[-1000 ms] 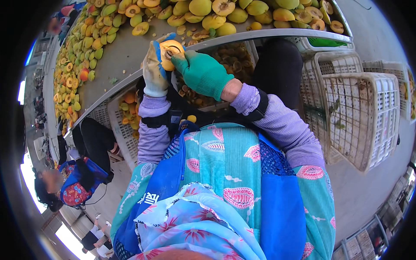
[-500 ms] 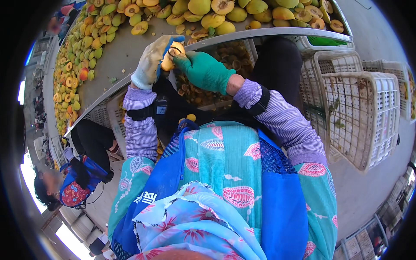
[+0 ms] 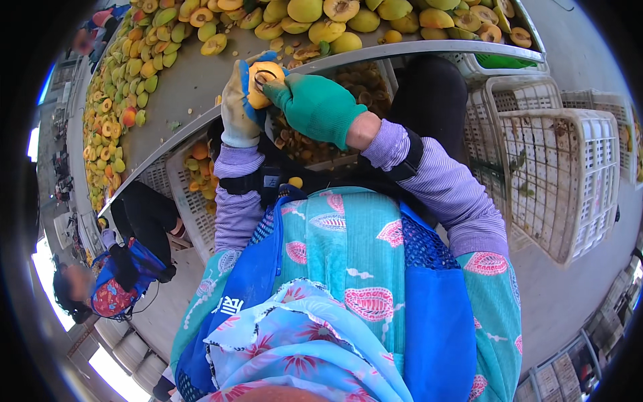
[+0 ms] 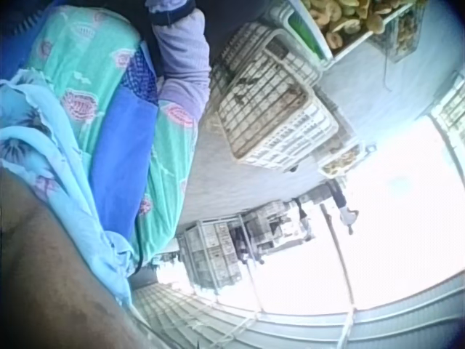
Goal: Pitting and slicing peaches using a specialized handheld pitting tool on a large processing table.
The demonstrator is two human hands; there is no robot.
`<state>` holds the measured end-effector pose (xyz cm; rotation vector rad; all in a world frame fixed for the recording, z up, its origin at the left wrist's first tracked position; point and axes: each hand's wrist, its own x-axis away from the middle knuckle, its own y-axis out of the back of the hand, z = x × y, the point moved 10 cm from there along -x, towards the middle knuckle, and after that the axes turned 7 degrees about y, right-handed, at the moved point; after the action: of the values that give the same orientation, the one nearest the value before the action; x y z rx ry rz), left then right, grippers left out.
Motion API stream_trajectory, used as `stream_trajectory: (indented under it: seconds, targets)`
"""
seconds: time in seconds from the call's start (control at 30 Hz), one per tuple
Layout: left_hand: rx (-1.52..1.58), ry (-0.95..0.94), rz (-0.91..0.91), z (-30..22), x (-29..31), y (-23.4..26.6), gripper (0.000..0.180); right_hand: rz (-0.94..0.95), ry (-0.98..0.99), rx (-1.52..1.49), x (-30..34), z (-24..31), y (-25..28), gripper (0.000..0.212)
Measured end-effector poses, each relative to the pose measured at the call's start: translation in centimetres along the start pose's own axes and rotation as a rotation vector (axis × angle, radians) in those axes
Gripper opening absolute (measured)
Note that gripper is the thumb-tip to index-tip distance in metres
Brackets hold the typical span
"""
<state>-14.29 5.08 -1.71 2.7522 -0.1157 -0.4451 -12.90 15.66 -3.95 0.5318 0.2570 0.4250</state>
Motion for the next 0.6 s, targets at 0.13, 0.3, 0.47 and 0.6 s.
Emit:
stream_trajectory:
  seconds: [0.13, 0.3, 0.47, 0.6]
  targets:
    - [0.147, 0.09, 0.016, -0.3, 0.0, -0.1, 0.033, 0.005, -0.032, -0.053, 0.0, 0.0, 0.0, 0.046]
    - [-0.369, -0.297, 0.331, 0.2, -1.1, -1.8, 0.032, 0.061, -0.017, -0.18, 0.5, -2.2, -2.4, 0.049]
    - [0.211, 0.001, 0.067, -0.8, -2.0, -0.3, 0.037, -0.037, -0.275, -0.593, 1.0, -2.7, -2.2, 0.052]
    - [0.402, 0.36, -0.296, 2.3, 0.2, 0.6, 0.038, 0.212, -0.497, -0.873, 1.9, -1.3, -3.8, 0.051]
